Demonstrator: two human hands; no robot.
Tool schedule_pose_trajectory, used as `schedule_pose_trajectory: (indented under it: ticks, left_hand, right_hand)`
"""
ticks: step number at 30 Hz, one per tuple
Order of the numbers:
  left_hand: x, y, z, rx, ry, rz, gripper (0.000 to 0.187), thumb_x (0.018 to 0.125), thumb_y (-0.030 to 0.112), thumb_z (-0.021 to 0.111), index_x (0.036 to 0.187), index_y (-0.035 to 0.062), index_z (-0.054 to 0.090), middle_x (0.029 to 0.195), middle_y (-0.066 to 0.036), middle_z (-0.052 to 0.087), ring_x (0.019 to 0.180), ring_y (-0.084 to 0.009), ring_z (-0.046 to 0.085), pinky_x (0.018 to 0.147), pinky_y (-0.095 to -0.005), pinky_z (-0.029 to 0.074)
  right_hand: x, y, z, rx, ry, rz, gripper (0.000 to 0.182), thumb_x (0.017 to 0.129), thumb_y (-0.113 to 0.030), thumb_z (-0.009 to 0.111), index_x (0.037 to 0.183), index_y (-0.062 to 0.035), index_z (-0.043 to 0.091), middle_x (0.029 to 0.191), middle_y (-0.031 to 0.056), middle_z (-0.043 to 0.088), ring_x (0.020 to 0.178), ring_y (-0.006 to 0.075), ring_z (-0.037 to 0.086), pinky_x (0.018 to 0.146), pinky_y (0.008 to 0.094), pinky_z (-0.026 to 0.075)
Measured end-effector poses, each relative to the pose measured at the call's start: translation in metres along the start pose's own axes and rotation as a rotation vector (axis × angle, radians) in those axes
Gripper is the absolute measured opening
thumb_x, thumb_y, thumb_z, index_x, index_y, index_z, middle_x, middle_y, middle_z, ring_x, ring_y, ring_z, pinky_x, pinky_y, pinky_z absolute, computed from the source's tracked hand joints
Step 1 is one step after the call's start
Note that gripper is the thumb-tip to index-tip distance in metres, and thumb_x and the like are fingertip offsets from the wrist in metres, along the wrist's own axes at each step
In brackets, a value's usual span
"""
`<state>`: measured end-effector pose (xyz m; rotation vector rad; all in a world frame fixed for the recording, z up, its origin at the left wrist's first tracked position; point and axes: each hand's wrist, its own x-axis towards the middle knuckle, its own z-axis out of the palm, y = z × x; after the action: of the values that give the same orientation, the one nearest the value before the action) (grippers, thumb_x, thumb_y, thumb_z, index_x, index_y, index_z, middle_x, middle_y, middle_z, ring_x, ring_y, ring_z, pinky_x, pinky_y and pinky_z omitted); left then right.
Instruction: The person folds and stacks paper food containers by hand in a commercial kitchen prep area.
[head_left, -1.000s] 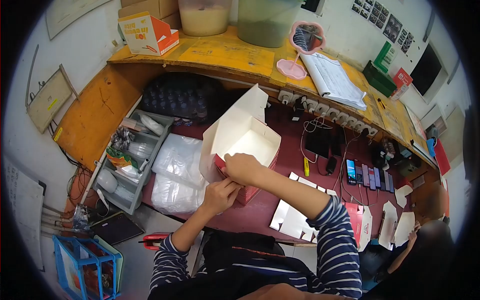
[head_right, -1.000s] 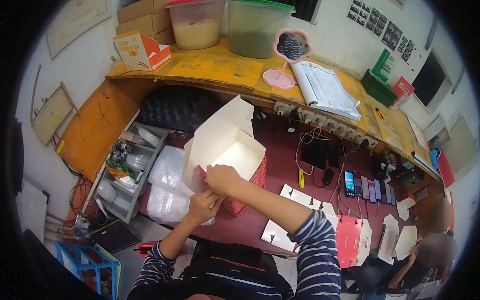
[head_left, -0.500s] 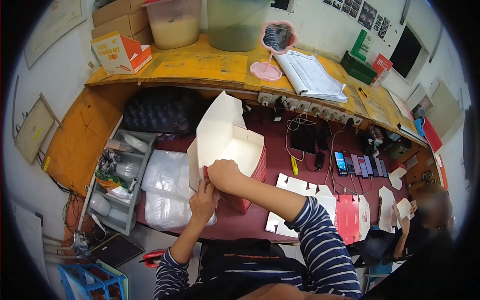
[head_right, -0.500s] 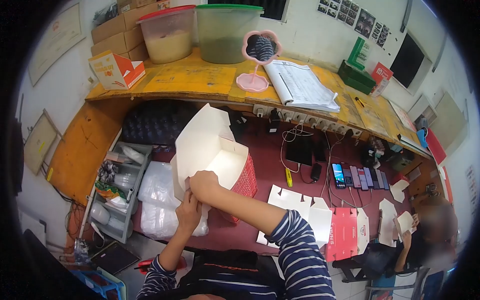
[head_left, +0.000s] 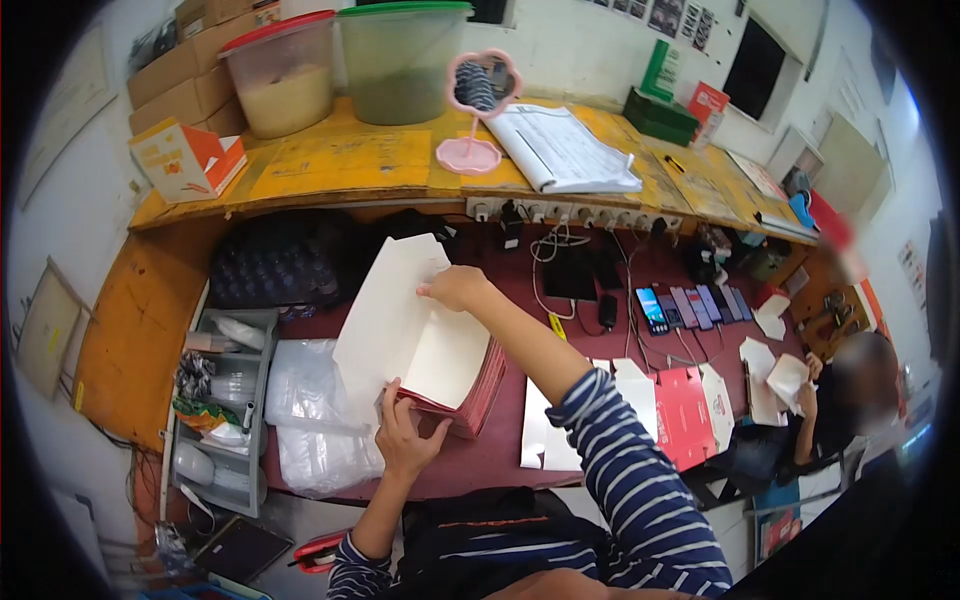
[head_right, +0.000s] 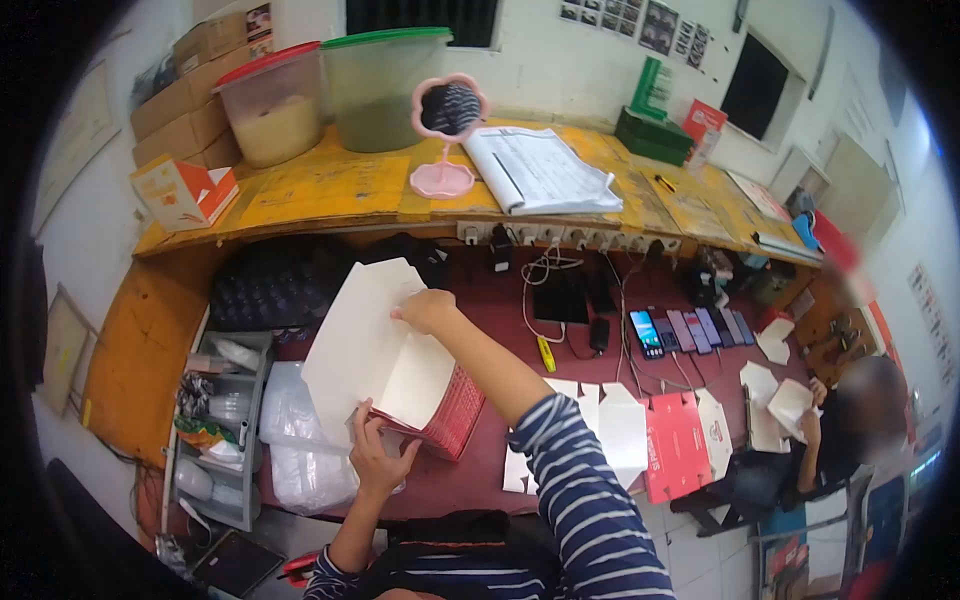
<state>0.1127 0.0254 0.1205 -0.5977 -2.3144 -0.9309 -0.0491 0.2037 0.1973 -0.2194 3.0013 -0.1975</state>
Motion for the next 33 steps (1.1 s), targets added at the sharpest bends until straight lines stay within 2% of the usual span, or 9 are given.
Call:
schedule_pose_trajectory:
  ticks: [7, 10, 14, 16, 19, 25, 28, 30, 33]
  left_hand:
    - [-0.01, -0.008, 0.022, -0.223, 0.183, -0.074, 0.07, 0.044, 0.034, 0.081, 0.096, 0.0048, 0.043, 0.105, -0.017, 0.035, 0.091, -0.0314, 0.041, 0.073, -0.0342, 0.041]
    - [-0.003, -0.021, 0.009, -0.021, 0.147, -0.036, 0.077, 0.042, 0.035, 0.081, 0.101, 0.0051, 0.041, 0.105, -0.015, 0.035, 0.094, -0.0296, 0.04, 0.07, -0.0329, 0.04]
    - [-0.02, -0.077, 0.01, -0.489, 0.252, -0.509, 0.067, 0.057, 0.027, 0.076, 0.106, 0.0043, 0.036, 0.102, -0.011, 0.034, 0.089, -0.0221, 0.044, 0.067, -0.0298, 0.043]
    - [-0.054, -0.149, 0.028, -0.242, 0.306, -0.541, 0.059, 0.068, 0.026, 0.068, 0.11, 0.0044, 0.032, 0.101, -0.009, 0.033, 0.084, -0.0187, 0.047, 0.061, -0.0267, 0.047]
    - [-0.09, -0.204, 0.037, -0.7, 0.326, -0.966, 0.054, 0.076, 0.028, 0.061, 0.113, 0.0032, 0.03, 0.099, -0.01, 0.033, 0.086, -0.0197, 0.047, 0.063, -0.0274, 0.047]
    - [-0.073, -0.165, 0.039, 0.027, 0.418, -0.679, 0.057, 0.076, 0.028, 0.061, 0.116, 0.0008, 0.032, 0.111, -0.016, 0.033, 0.097, -0.0246, 0.04, 0.077, -0.0327, 0.038]
    - [-0.032, -0.084, 0.027, 0.089, 0.568, -0.42, 0.055, 0.071, 0.017, 0.066, 0.113, 0.0021, 0.034, 0.11, -0.014, 0.036, 0.077, -0.0204, 0.042, 0.066, -0.0299, 0.037]
    - [-0.027, -0.043, 0.04, -0.245, 0.455, -0.355, 0.045, 0.072, 0.015, 0.063, 0.108, 0.0034, 0.039, 0.103, -0.011, 0.041, 0.078, -0.0189, 0.043, 0.064, -0.0286, 0.038]
    - [-0.038, 0.0, 0.069, -0.581, -0.446, -0.45, 0.031, 0.079, 0.017, 0.054, 0.105, 0.0023, 0.045, 0.101, -0.009, 0.047, 0.081, -0.0152, 0.047, 0.066, -0.0241, 0.039]
  right_hand:
    - [0.0, 0.02, 0.009, 0.026, 0.062, -0.013, 0.049, 0.082, -0.048, 0.037, 0.083, -0.0061, 0.062, 0.085, 0.0127, 0.06, 0.083, 0.0273, 0.056, 0.071, 0.0346, 0.044]
    - [-0.017, 0.036, 0.012, 1.073, 0.867, -0.124, 0.031, 0.085, -0.025, 0.043, 0.075, -0.0007, 0.058, 0.069, 0.011, 0.054, 0.062, 0.0207, 0.052, 0.058, 0.031, 0.04]
    - [-0.094, 0.095, 0.098, 0.691, 0.623, 0.292, 0.04, 0.08, -0.038, 0.047, 0.069, -0.0004, 0.056, 0.068, 0.0174, 0.057, 0.067, 0.0324, 0.056, 0.059, 0.0409, 0.042]
    - [-0.137, 0.131, 0.204, 0.333, -0.091, 0.582, 0.071, 0.068, -0.067, 0.04, 0.09, -0.0034, 0.061, 0.09, 0.0177, 0.058, 0.089, 0.0317, 0.055, 0.077, 0.0419, 0.042]
    - [-0.218, 0.093, 0.234, 0.216, -0.459, 0.765, 0.079, 0.063, -0.073, 0.039, 0.092, -0.0027, 0.061, 0.094, 0.0147, 0.059, 0.091, 0.0274, 0.055, 0.075, 0.0457, 0.041]
    - [-0.257, 0.102, 0.272, 0.534, -0.057, 0.656, 0.06, 0.066, -0.063, 0.048, 0.074, -0.0042, 0.06, 0.071, 0.0132, 0.059, 0.071, 0.0271, 0.057, 0.064, 0.0383, 0.043]
    - [-0.272, 0.118, 0.275, 0.761, 0.053, 0.612, 0.046, 0.074, -0.048, 0.048, 0.072, -0.0032, 0.057, 0.065, 0.0155, 0.057, 0.068, 0.0289, 0.057, 0.063, 0.0361, 0.043]
    - [-0.278, 0.124, 0.275, 0.781, 0.214, 0.487, 0.031, 0.079, -0.031, 0.046, 0.074, -0.0024, 0.054, 0.065, 0.0172, 0.056, 0.066, 0.0319, 0.056, 0.062, 0.0384, 0.044]
    - [-0.283, 0.096, 0.2, 0.403, 0.423, 0.538, 0.025, 0.078, -0.026, 0.045, 0.074, -0.003, 0.053, 0.064, 0.017, 0.055, 0.062, 0.035, 0.055, 0.057, 0.0409, 0.043]
